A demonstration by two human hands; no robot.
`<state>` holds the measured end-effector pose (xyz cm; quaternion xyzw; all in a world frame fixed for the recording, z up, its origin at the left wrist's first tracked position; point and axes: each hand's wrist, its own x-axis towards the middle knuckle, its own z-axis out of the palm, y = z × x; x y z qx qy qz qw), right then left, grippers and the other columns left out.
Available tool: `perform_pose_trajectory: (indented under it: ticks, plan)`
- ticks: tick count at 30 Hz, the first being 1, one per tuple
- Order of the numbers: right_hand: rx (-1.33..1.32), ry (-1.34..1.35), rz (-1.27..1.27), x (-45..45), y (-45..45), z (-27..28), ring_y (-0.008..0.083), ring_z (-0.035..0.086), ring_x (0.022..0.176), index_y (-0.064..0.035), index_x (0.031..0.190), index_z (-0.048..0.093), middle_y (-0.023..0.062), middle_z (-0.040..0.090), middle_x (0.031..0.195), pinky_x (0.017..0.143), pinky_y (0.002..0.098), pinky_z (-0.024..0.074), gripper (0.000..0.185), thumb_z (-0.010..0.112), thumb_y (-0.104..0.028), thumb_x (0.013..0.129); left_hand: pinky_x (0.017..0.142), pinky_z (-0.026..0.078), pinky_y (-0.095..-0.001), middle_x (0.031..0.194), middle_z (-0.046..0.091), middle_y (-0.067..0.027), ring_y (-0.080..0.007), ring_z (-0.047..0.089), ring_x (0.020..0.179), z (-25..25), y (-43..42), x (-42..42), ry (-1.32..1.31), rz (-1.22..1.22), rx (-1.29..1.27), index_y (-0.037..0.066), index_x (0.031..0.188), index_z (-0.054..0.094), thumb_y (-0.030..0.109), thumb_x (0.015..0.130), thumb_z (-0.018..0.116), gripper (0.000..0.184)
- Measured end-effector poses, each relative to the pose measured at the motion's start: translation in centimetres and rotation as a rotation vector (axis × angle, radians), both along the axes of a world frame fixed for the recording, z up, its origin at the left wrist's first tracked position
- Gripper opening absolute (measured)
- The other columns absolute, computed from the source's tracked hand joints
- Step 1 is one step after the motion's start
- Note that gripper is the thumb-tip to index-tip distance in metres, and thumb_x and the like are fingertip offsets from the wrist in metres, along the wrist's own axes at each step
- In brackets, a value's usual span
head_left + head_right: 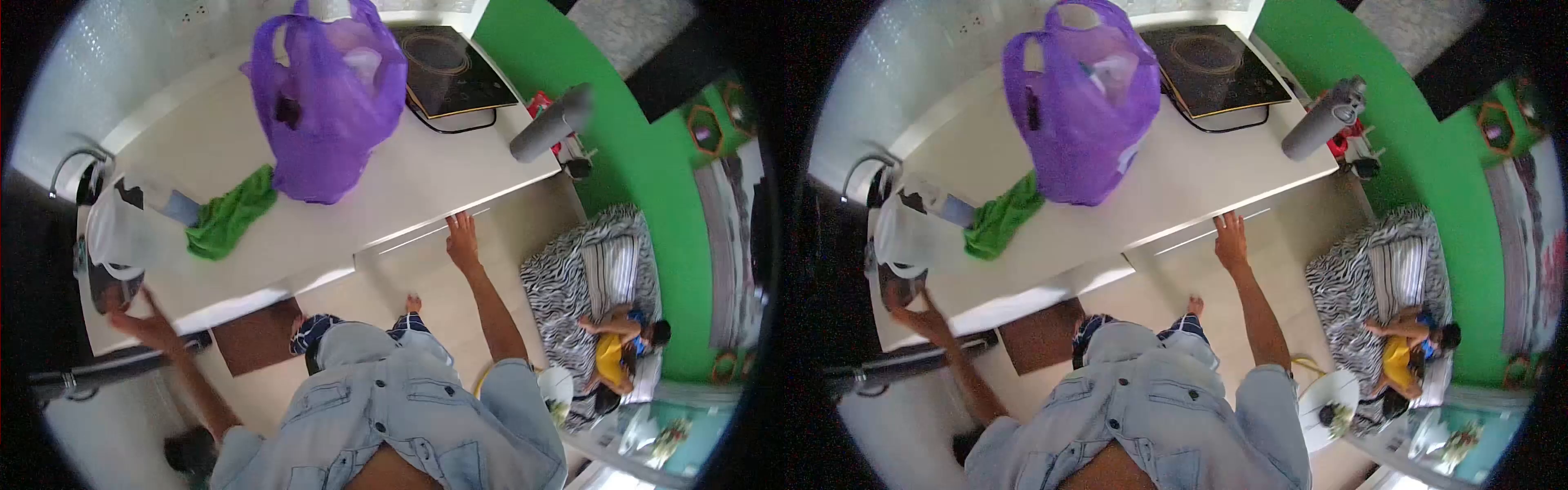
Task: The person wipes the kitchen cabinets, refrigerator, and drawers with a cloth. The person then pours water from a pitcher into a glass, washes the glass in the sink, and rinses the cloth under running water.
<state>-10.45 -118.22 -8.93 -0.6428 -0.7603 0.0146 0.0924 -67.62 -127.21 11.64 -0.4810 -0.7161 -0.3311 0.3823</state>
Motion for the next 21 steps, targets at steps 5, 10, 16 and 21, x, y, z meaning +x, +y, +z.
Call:
perform_pose_trajectory:
  ticks: [5, 10, 16, 21]
  plan:
    - [0.037, 0.2, 0.017, -0.1, 0.4, 1.0, 0.0356, 0.033, 0.117, -0.0009, 0.111, 0.047, 0.0186, 0.039, 0.119, 0.09, 0.0459, 0.0336, 0.047, 0.055, 0.001, 0.065, 0.103, 0.02, -0.0435, 0.129, 0.043, -0.0108, -0.0262, 0.036, 0.122, -12.8, 1.0, 30.4, -0.69, -1.033, -0.947, 0.016, 0.128, 0.04, 0.045, 0.08, 0.054, 0.058]
    - [0.012, 0.197, 0.124, 1.5, 1.0, 1.5, 0.0348, 0.035, 0.116, -0.0018, 0.115, 0.044, 0.0167, 0.038, 0.121, 0.086, 0.0433, 0.0365, 0.054, 0.053, 0.004, 0.062, 0.087, 0.037, -0.0434, 0.112, 0.042, -0.0182, -0.0322, 0.039, 0.109, -18.1, 4.7, 35.7, -0.227, -0.624, -0.974, 0.003, 0.119, 0.042, 0.02, 0.063, 0.065, 0.062]
    - [-0.004, 0.313, 0.19, 2.1, -0.4, 3.4, 0.0343, 0.031, 0.121, -0.0033, 0.12, 0.04, 0.014, 0.037, 0.124, 0.086, 0.0419, 0.0374, 0.063, 0.051, 0.008, 0.06, 0.094, 0.034, -0.0433, 0.118, 0.036, -0.018, -0.0354, 0.034, 0.112, -17.1, 3.6, 37.4, -0.464, -0.603, -0.919, 0.006, 0.125, 0.037, 0.017, 0.062, 0.066, 0.07]
    - [0.001, 0.305, 0.194, 2.9, -3.3, 3.4, 0.0348, 0.03, 0.122, -0.0041, 0.122, 0.038, 0.0144, 0.036, 0.126, 0.088, 0.0409, 0.0372, 0.067, 0.052, 0.009, 0.059, 0.096, 0.033, -0.0417, 0.121, 0.035, -0.014, -0.0344, 0.032, 0.114, -16.6, 0.6, 37.8, -0.494, -0.663, -0.878, 0.009, 0.128, 0.035, 0.016, 0.06, 0.067, 0.076]
